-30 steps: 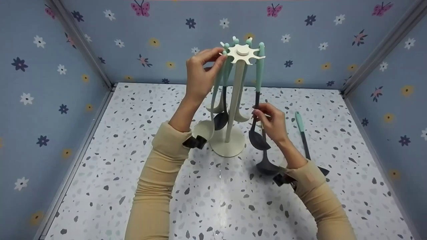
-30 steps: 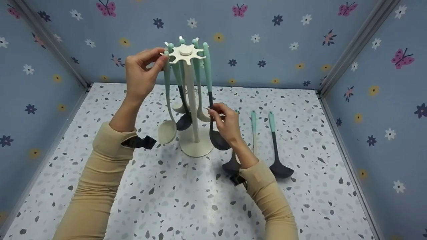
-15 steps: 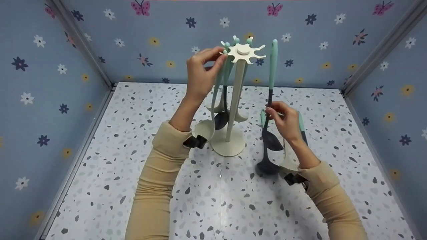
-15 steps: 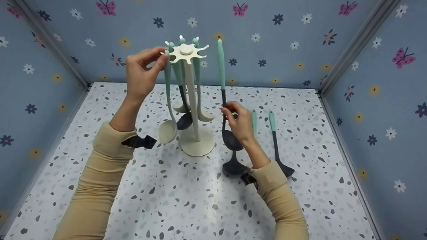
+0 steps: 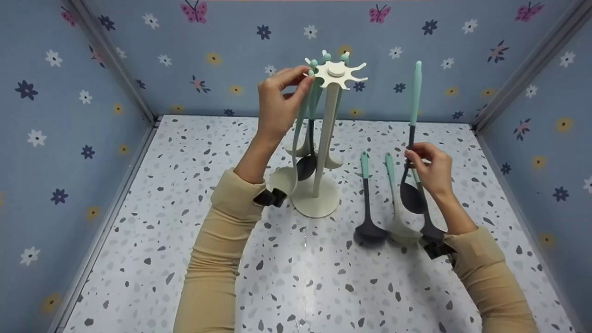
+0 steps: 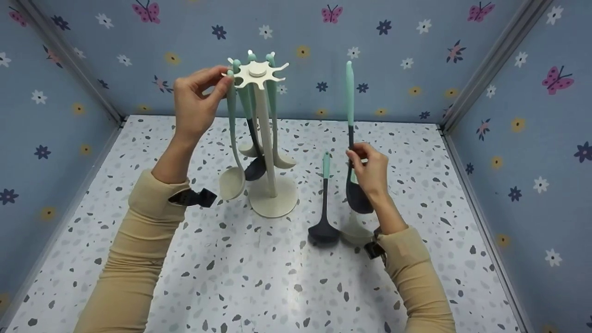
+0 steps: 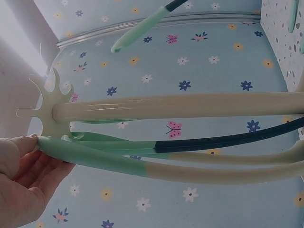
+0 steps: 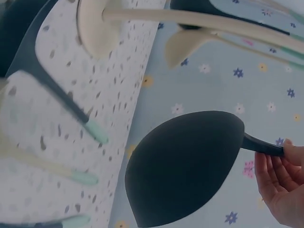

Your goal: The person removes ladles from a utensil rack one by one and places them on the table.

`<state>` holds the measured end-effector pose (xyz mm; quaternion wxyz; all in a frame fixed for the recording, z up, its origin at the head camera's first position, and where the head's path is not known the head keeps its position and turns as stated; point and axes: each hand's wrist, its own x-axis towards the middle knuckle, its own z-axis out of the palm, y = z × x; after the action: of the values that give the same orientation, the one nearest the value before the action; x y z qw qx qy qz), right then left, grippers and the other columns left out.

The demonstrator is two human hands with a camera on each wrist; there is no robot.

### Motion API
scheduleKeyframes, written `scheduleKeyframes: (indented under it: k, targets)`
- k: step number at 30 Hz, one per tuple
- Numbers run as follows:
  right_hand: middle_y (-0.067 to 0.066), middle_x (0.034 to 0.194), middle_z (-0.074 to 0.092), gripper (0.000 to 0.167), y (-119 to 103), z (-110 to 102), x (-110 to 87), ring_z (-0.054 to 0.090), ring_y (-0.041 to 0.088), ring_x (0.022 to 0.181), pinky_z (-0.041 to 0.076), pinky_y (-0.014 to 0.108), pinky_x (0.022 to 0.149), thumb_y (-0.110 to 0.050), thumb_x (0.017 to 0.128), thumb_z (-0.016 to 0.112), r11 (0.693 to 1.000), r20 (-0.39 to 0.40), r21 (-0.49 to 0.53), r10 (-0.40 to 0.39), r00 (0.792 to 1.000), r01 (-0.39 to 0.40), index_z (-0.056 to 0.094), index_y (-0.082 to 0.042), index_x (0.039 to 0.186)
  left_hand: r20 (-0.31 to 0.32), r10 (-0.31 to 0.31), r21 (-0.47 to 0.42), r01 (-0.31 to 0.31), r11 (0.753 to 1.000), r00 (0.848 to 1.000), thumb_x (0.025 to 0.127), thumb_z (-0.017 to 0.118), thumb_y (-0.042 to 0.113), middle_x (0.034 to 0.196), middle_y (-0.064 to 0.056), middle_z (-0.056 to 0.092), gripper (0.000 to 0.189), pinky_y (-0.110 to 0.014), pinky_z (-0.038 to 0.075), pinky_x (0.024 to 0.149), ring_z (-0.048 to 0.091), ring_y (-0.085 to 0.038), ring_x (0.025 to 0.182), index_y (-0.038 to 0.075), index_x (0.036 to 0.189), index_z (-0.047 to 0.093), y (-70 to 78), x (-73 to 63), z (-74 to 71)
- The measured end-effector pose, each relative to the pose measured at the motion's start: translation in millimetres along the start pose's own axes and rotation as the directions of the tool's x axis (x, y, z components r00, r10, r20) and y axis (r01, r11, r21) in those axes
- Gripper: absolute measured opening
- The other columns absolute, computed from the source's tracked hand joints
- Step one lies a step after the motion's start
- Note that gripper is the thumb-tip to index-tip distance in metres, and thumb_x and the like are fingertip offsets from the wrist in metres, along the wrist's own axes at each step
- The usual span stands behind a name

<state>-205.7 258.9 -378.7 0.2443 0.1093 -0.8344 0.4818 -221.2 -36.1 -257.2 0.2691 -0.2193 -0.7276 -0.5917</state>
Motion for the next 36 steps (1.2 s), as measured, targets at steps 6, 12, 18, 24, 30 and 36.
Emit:
scheduleKeyframes:
  k: [6, 12, 18, 24, 30, 36]
  targets:
    - [0.023, 0.081, 0.063, 0.015, 31, -19, -0.1, 0.057, 0.005, 0.064, 0.049, 0.016, 0.057, -0.001, 0.082, 0.061, 0.993, -0.02, -0.085, 0.081, 0.997, -0.082, 0.061, 0.013, 0.089, -0.01, -0.003, -0.013, 0.003, 1.0, 1.0, 0.085, 0.058, 0.002, 0.091, -0.016, 0.063, 0.019, -0.023, 0.051, 0.068, 0.06, -0.018, 0.082, -0.011, 0.097, 0.063, -0.4, 0.5, 0.4]
    - [0.021, 0.082, 0.063, 0.019, 69, -37, -0.8, 0.051, -0.008, 0.063, 0.045, 0.007, 0.055, -0.008, 0.082, 0.063, 0.967, -0.046, -0.217, 0.13, 0.991, -0.136, 0.062, 0.009, 0.09, -0.012, 0.004, -0.014, -0.005, 1.0, 1.0, 0.085, 0.058, 0.002, 0.09, -0.016, 0.063, 0.018, -0.023, 0.051, 0.067, 0.06, -0.018, 0.082, -0.011, 0.097, 0.063, -0.6, 0.0, 0.4]
    - [0.021, 0.08, 0.063, 0.019, 89, -55, -3.6, 0.047, -0.011, 0.059, 0.04, 0.003, 0.052, -0.009, 0.083, 0.062, 0.928, -0.09, -0.317, 0.176, 0.98, -0.196, 0.063, 0.009, 0.091, -0.012, 0.008, -0.017, -0.008, 1.0, 1.0, 0.085, 0.058, 0.002, 0.09, -0.016, 0.063, 0.018, -0.023, 0.051, 0.067, 0.06, -0.018, 0.081, -0.011, 0.097, 0.063, -1.3, 0.4, 0.5]
    - [0.022, 0.082, 0.063, 0.022, 106, -67, -7.6, 0.042, -0.012, 0.059, 0.036, 0.003, 0.052, -0.012, 0.084, 0.061, 0.881, -0.113, -0.409, 0.209, 0.971, -0.237, 0.063, 0.008, 0.093, -0.002, 0.017, -0.013, -0.017, 1.0, 1.0, 0.086, 0.059, 0.01, 0.09, -0.01, 0.064, 0.02, -0.023, 0.051, 0.066, 0.06, -0.014, 0.082, -0.004, 0.099, 0.065, -27.3, 5.7, 3.6]
    - [0.023, 0.082, 0.062, 0.023, 123, -75, -11.3, 0.039, -0.011, 0.055, 0.034, 0.008, 0.054, -0.013, 0.085, 0.06, 0.839, -0.125, -0.466, 0.251, 0.96, -0.28, 0.063, 0.008, 0.094, -0.002, 0.024, -0.016, -0.024, 1.0, 1.0, 0.086, 0.059, 0.013, 0.091, -0.008, 0.064, 0.021, -0.023, 0.051, 0.066, 0.06, -0.012, 0.082, -0.001, 0.1, 0.066, -36.4, 7.3, 4.4]
    - [0.025, 0.085, 0.061, 0.023, 140, -86, -17.9, 0.049, 0.006, 0.059, 0.035, 0.011, 0.051, -0.011, 0.085, 0.059, 0.774, -0.124, -0.51, 0.367, 0.922, -0.377, 0.062, 0.009, 0.095, 0.0, 0.003, -0.02, -0.003, 1.0, 1.0, 0.085, 0.06, 0.012, 0.092, -0.01, 0.064, 0.021, -0.023, 0.051, 0.066, 0.06, -0.013, 0.083, -0.003, 0.1, 0.066, -34.5, 7.1, 4.8]
